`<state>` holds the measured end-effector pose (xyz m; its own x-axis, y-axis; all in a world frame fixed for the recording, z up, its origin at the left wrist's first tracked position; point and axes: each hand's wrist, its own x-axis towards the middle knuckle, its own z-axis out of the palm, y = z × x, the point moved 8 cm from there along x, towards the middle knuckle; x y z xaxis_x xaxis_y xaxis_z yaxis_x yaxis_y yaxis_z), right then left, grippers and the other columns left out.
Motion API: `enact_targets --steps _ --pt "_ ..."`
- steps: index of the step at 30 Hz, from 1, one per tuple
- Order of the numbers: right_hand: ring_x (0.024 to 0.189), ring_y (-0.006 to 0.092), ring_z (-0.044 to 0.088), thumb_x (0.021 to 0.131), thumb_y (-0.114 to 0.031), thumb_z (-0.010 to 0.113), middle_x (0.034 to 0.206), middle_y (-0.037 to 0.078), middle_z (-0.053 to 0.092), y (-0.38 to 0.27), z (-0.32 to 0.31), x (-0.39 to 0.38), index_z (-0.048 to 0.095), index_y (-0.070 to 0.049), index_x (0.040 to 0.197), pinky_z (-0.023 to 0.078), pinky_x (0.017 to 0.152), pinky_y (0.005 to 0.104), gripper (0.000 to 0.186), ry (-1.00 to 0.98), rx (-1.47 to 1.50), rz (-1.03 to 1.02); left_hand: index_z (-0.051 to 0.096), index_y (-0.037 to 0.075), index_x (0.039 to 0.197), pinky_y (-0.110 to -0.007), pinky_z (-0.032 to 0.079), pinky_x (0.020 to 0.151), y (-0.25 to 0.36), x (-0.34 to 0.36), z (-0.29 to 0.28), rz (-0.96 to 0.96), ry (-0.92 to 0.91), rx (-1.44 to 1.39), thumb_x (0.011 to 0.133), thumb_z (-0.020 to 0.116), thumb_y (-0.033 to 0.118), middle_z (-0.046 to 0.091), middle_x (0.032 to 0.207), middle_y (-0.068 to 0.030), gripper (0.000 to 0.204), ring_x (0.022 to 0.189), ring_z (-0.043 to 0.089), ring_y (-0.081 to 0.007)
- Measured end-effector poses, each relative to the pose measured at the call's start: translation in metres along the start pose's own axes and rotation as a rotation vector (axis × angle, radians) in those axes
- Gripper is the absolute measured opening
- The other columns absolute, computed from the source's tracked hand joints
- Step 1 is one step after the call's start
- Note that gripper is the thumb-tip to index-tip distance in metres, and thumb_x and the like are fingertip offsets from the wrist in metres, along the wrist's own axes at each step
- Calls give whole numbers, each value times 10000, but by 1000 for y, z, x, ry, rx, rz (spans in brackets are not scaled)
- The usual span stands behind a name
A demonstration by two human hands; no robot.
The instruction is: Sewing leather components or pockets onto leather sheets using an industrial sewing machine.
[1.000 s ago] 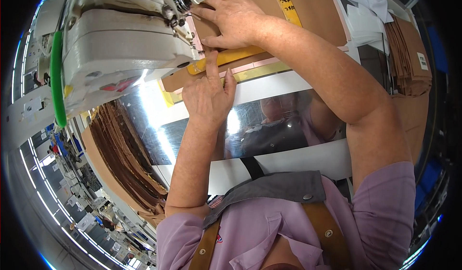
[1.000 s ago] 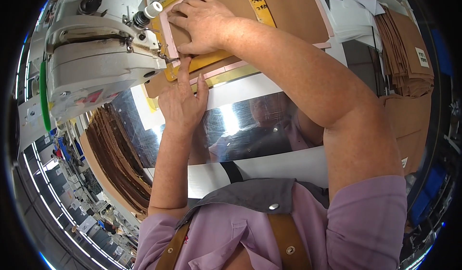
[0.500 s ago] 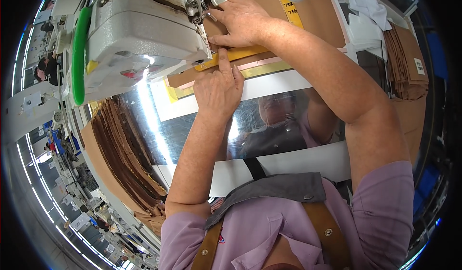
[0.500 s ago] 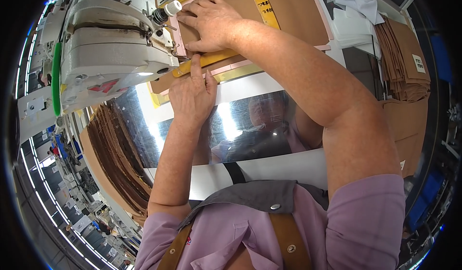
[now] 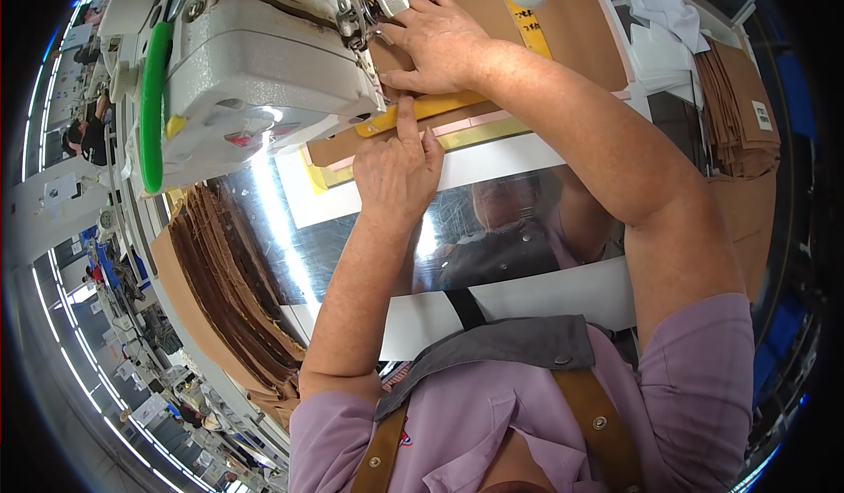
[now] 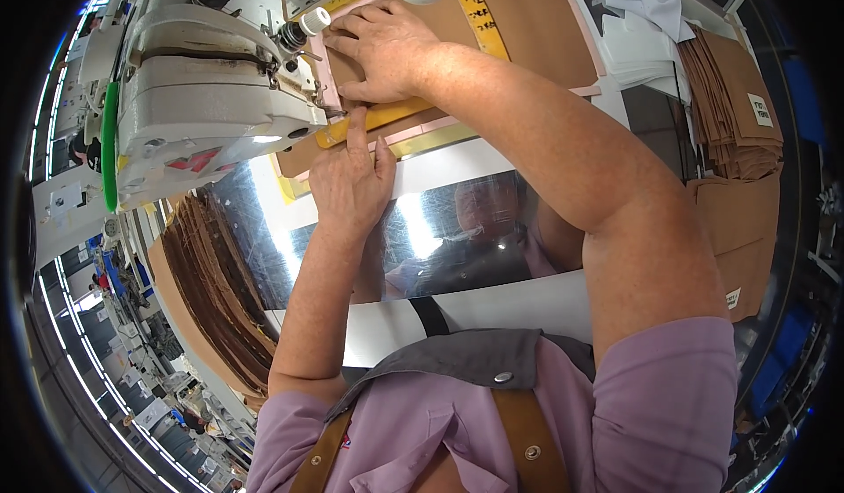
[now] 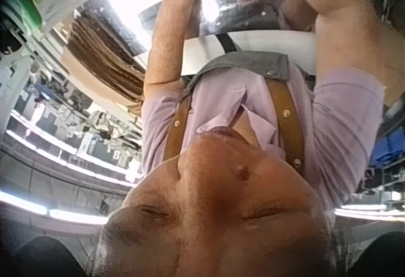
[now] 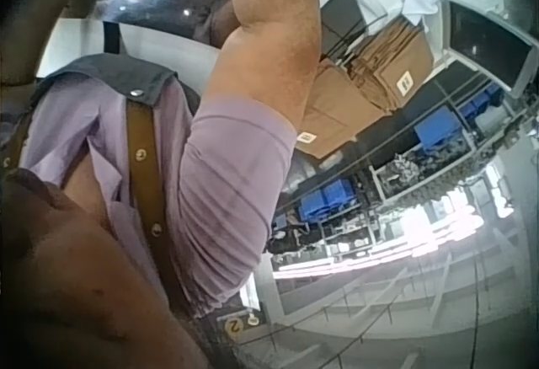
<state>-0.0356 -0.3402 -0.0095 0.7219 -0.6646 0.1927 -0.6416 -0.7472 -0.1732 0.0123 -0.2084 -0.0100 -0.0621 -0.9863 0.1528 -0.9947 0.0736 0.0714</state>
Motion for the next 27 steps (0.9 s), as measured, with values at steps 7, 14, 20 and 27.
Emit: enact_targets --steps 7,14,20,27 --pt "1408 221 441 936 -574 572 1476 53 529 -5 -1 -10 551 -168 1481 275 1208 441 680 -9 -23 -46 573 -3 1352 -435 542 598 5 -17 -7 23 42 -57 926 656 229 672 663 -145 492 601 682 -314" --pt "1383 210 454 983 -535 542 1441 40 549 -10 2 -28 580 -175 1454 317 1166 422 594 61 0 -76 591 60 1366 -397 517 606 -3 -37 -20 -43 -20 -74 924 691 304 650 594 -117 514 529 654 -297" --pt "1355 204 473 1008 -485 517 1415 36 567 -18 -3 -41 581 -150 1449 328 1150 422 557 66 36 -101 588 62 1364 -394 512 588 -4 -48 -25 8 -51 -80 909 720 327 654 591 -121 543 515 651 -304" --pt "1312 222 514 969 -359 592 1381 70 611 -26 -8 -60 582 -84 1419 339 1142 412 527 102 137 -135 548 -15 1372 -377 518 595 7 -67 -28 44 -45 -158 895 745 305 623 565 -90 607 480 632 -273"
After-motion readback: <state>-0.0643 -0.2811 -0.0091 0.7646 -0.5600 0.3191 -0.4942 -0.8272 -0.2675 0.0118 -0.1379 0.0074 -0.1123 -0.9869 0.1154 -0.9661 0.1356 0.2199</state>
